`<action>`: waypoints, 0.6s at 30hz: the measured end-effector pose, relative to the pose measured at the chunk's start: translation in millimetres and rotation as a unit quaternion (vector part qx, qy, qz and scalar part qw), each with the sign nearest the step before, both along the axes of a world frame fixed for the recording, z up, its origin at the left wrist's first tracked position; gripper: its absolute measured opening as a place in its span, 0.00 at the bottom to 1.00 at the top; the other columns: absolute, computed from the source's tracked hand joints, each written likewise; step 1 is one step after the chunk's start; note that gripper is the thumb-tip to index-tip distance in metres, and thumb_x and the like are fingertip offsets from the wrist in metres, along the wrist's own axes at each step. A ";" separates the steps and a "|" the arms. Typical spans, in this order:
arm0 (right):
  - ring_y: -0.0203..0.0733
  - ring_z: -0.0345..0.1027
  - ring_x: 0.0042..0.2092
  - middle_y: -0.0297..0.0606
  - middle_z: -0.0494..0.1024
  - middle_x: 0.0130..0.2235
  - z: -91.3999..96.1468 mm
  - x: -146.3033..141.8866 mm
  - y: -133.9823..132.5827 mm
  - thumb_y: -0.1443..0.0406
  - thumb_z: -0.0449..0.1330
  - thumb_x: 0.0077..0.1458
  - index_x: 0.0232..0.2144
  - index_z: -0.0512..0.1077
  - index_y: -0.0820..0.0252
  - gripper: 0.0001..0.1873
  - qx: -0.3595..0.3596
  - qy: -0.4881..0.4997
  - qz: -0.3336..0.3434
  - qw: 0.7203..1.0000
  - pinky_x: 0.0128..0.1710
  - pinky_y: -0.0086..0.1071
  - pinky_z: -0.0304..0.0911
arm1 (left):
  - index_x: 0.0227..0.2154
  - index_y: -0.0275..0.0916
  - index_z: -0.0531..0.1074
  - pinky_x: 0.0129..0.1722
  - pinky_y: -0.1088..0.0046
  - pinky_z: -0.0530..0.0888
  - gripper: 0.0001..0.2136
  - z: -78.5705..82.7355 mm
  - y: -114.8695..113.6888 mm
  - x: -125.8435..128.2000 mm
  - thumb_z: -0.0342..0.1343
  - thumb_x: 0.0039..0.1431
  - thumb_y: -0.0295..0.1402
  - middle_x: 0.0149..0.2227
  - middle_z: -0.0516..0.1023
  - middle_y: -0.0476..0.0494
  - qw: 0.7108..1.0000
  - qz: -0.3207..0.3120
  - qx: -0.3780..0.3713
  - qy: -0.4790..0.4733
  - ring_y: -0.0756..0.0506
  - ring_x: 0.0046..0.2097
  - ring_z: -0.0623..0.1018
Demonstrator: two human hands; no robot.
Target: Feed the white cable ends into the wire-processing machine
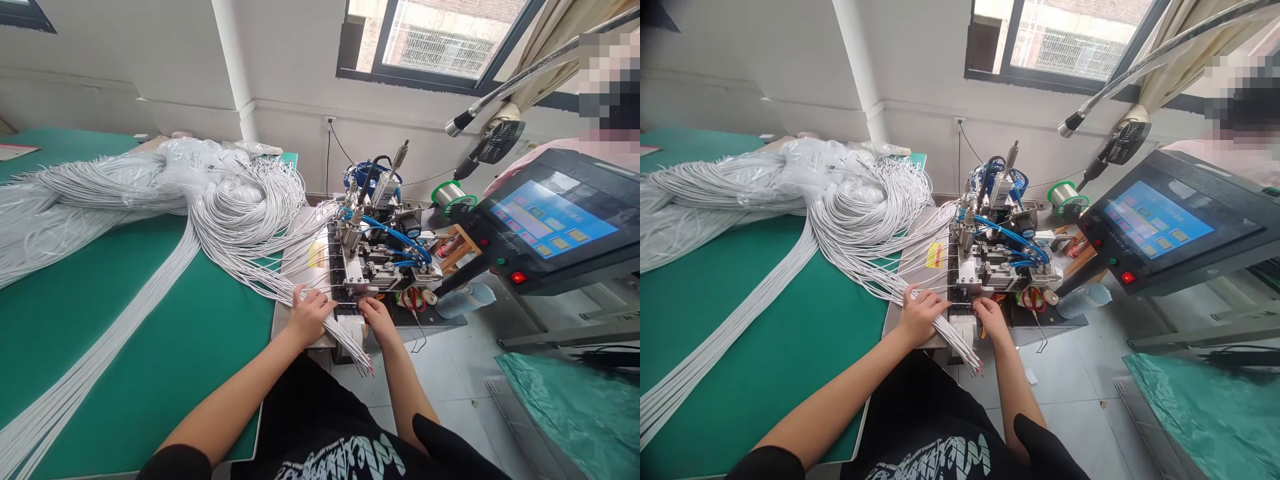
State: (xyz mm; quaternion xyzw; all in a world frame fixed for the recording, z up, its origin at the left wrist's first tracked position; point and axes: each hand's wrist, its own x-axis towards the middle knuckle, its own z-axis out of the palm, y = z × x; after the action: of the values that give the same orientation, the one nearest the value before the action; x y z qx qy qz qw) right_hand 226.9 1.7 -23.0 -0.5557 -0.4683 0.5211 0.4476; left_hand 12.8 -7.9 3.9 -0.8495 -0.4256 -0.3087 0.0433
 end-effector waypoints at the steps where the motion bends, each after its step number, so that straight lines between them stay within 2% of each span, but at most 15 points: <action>1: 0.32 0.49 0.21 0.26 0.60 0.18 -0.7 -1.3 -0.1 0.51 0.61 0.44 0.18 0.62 0.58 0.19 -0.001 0.004 -0.005 1.000 0.21 0.28 0.47 | 0.39 0.44 0.75 0.55 0.51 0.52 0.16 0.3 -0.1 0.1 0.52 0.48 0.21 0.32 0.77 0.45 1.000 0.001 0.002 -0.001 0.42 0.41 0.73; 8: 0.32 0.49 0.21 0.26 0.59 0.18 1.9 -1.1 -5.9 0.48 0.63 0.43 0.18 0.63 0.58 0.22 0.009 -0.005 -0.015 1.000 0.22 0.28 0.47 | 0.38 0.44 0.75 0.55 0.51 0.53 0.15 1.0 -0.2 -0.1 0.51 0.50 0.21 0.33 0.77 0.46 1.000 0.004 0.011 -0.005 0.42 0.42 0.74; 12: 0.36 0.57 0.25 0.31 0.66 0.21 9.0 6.1 -13.1 0.48 0.61 0.48 0.22 0.68 0.60 0.21 0.054 -0.099 -0.036 0.993 0.26 0.30 0.53 | 0.39 0.43 0.74 0.57 0.50 0.52 0.14 -0.8 0.6 -0.4 0.51 0.52 0.22 0.35 0.79 0.45 1.000 0.004 0.006 -0.006 0.41 0.44 0.74; 15: 0.37 0.58 0.26 0.33 0.67 0.23 25.2 10.4 -22.7 0.49 0.57 0.53 0.25 0.69 0.60 0.20 0.084 -0.184 -0.029 0.979 0.27 0.30 0.54 | 0.44 0.42 0.73 0.59 0.48 0.50 0.16 -3.1 1.5 -0.5 0.51 0.53 0.24 0.43 0.78 0.42 1.000 0.023 -0.004 -0.004 0.40 0.49 0.73; 18: 0.36 0.57 0.25 0.33 0.68 0.23 51.4 10.7 -35.2 0.52 0.55 0.57 0.25 0.69 0.60 0.18 0.105 -0.235 0.052 0.965 0.26 0.29 0.53 | 0.48 0.42 0.71 0.60 0.47 0.48 0.19 -5.3 2.0 -0.7 0.51 0.53 0.25 0.51 0.74 0.39 0.999 0.041 -0.018 0.016 0.38 0.54 0.70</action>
State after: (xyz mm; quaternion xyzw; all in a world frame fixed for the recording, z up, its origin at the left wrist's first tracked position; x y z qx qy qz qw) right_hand 237.6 -33.5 28.4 -0.5871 -0.6408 0.3465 0.3531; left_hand 12.1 -5.9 -1.4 -0.8372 -0.4645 -0.2849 0.0472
